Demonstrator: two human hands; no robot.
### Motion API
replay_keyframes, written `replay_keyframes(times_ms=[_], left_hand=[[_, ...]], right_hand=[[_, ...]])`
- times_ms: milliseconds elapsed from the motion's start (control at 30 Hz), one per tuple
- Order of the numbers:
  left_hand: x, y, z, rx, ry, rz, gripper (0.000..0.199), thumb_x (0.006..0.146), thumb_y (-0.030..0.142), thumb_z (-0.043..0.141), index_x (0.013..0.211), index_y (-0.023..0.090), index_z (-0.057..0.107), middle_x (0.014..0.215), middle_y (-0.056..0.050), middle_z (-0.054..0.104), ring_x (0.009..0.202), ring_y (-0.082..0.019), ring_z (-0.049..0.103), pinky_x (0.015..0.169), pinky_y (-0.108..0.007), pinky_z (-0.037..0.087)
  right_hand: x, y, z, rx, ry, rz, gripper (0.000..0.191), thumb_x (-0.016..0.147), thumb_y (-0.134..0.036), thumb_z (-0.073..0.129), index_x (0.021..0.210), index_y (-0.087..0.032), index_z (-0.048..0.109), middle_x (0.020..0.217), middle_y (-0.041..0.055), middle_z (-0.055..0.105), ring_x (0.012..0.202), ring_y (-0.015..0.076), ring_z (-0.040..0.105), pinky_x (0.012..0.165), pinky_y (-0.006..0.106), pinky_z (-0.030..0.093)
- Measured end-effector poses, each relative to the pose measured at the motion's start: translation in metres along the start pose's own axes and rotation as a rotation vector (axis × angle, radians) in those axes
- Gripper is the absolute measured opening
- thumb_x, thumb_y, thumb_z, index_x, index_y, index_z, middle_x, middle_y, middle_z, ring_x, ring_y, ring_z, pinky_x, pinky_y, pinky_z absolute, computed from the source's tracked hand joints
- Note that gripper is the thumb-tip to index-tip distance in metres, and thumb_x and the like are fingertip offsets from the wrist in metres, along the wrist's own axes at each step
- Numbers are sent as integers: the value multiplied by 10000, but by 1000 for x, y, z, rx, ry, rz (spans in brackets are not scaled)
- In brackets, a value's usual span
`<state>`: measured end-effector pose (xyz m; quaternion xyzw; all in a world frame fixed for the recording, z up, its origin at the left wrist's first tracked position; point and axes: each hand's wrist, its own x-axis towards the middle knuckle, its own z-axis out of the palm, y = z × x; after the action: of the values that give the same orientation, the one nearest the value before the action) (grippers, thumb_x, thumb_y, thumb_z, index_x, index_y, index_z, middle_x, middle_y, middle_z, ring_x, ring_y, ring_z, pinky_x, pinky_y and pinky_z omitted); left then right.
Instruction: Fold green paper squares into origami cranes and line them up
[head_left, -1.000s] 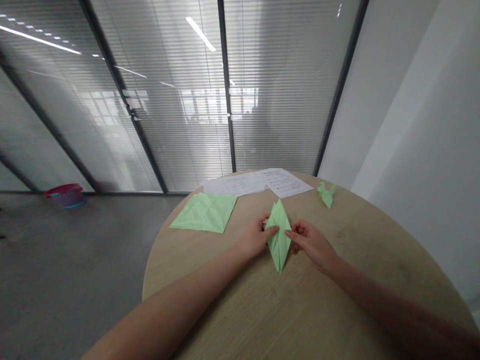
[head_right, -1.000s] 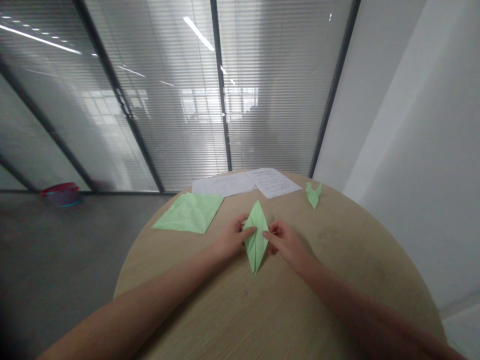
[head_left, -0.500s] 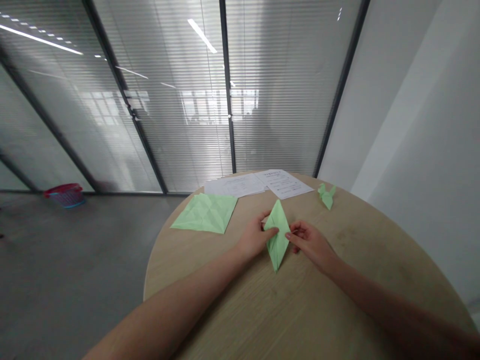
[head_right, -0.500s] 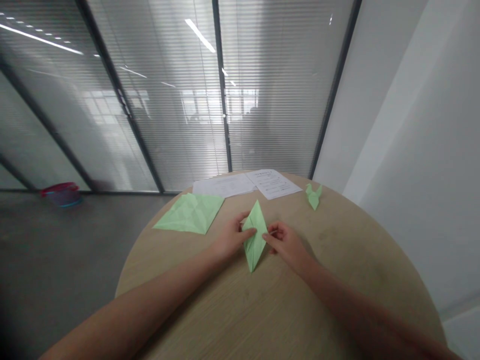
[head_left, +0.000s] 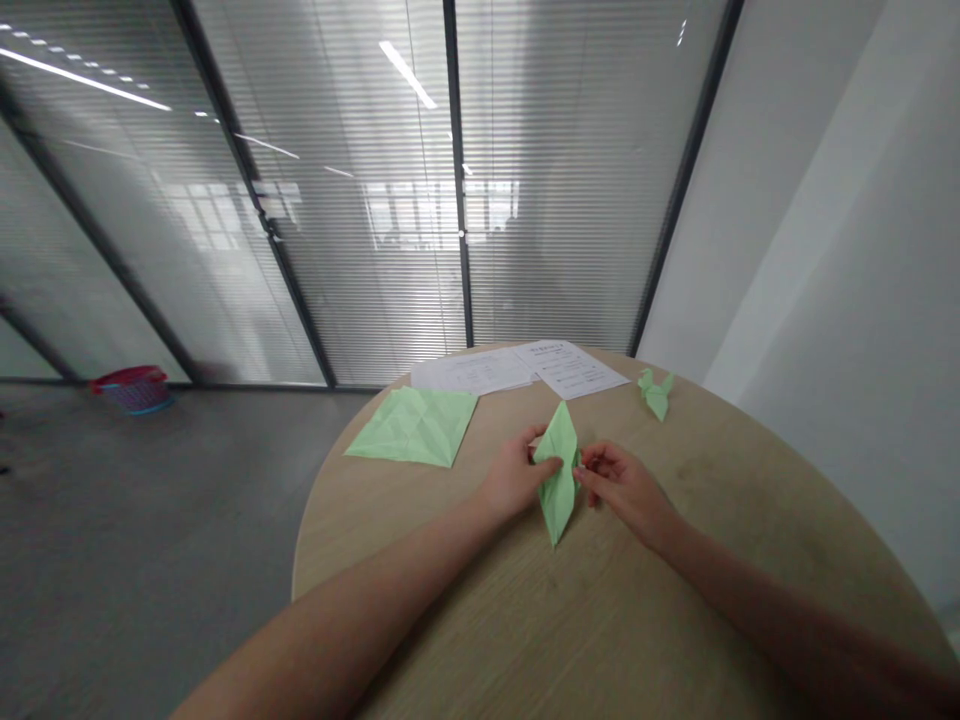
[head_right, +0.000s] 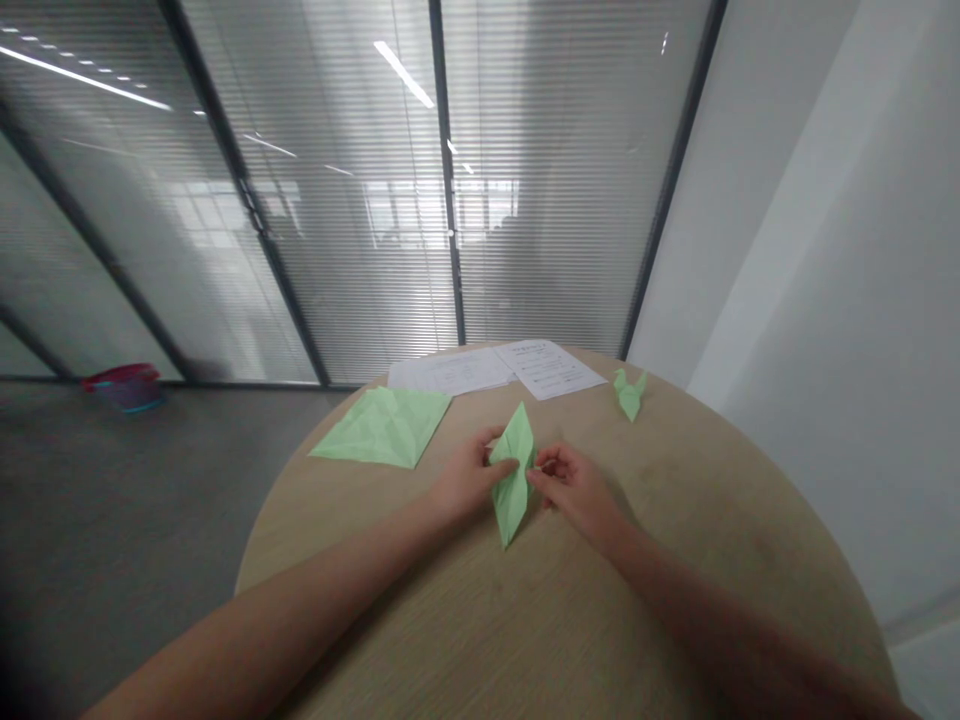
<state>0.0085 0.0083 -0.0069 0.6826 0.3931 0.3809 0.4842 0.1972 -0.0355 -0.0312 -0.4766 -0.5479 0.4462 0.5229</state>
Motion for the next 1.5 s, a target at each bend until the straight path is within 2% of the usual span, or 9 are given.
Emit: replay_keyframes(times_ms=[233, 500, 600, 700, 767, 900, 1000, 1333, 1500], left_hand=[[-1, -3, 3, 98, -75, 58, 210, 878, 270, 639, 1018, 141, 726, 944, -67, 749, 822, -198, 669, 735, -302, 511], [-1, -5, 3, 93, -104, 34, 204, 939, 320, 564, 976, 151, 673, 823, -37, 693, 717, -167, 619, 657, -284, 480], [-2, -3, 5, -57, -103, -20, 217, 911, 312, 616, 1076, 171, 606, 780, -13, 668, 652, -147, 613, 590, -253, 475], [-3, 0, 5, -129, -58, -16, 259, 873, 307, 686, 1068, 190, 562, 691, 33, 618, 590, -124, 583, 549, -219, 442], [-4, 2, 5, -133, -22, 7, 269, 855, 297, 711, 1041, 197, 546, 629, 66, 569, 553, -108, 546, 526, -199, 396], [-5, 4, 3, -146, 6, 45, 278, 844, 289, 713, 1012, 214, 505, 576, 102, 499, 516, -97, 488, 512, -194, 341], [-5, 4, 3, -122, 13, 67, 236, 853, 262, 679, 974, 221, 481, 598, 99, 492, 534, -98, 477, 529, -204, 348], [-9, 5, 3, 176, 121, 158, 125, 894, 221, 604, 961, 213, 499, 816, 21, 563, 730, -138, 561, 648, -251, 426], [-11, 9, 0, 446, 148, 344, 106, 855, 201, 668, 914, 198, 580, 978, -47, 600, 897, -194, 584, 770, -309, 485]], right_hand=[[2, 2, -1, -3, 8, 4, 446, 664, -462, 850, 723, -241, 468, 615, -55, 560, 475, 134, 568, 455, 257, 440], [2, 1, -3, 20, 103, -7, 388, 688, -389, 847, 749, -242, 493, 642, -39, 600, 535, 159, 600, 509, 283, 479], [3, -1, -3, 96, 111, 25, 394, 694, -380, 848, 947, -235, 583, 752, -1, 687, 601, 181, 638, 525, 285, 483], [2, -3, -1, 193, 89, 66, 698, 700, -380, 855, 1308, -243, 542, 818, 15, 724, 631, 189, 647, 539, 282, 478], [1, -5, 0, 245, 38, 94, 764, 710, -395, 856, 1383, -250, 523, 857, 28, 733, 667, 192, 656, 568, 285, 486], [1, -4, 1, 252, -79, 125, 460, 749, -499, 822, 1082, -200, 716, 909, 71, 737, 730, 193, 648, 619, 293, 495], [1, 1, 2, 208, -85, 123, 414, 770, -574, 786, 913, -189, 737, 848, 70, 725, 711, 192, 628, 622, 300, 492], [0, 7, 1, 30, -93, 65, 478, 824, -649, 698, 773, -173, 695, 711, 42, 661, 620, 168, 587, 599, 288, 489], [-1, 6, 2, 34, -99, 61, 474, 810, -645, 721, 783, -172, 706, 714, 39, 662, 624, 171, 590, 603, 293, 501]])
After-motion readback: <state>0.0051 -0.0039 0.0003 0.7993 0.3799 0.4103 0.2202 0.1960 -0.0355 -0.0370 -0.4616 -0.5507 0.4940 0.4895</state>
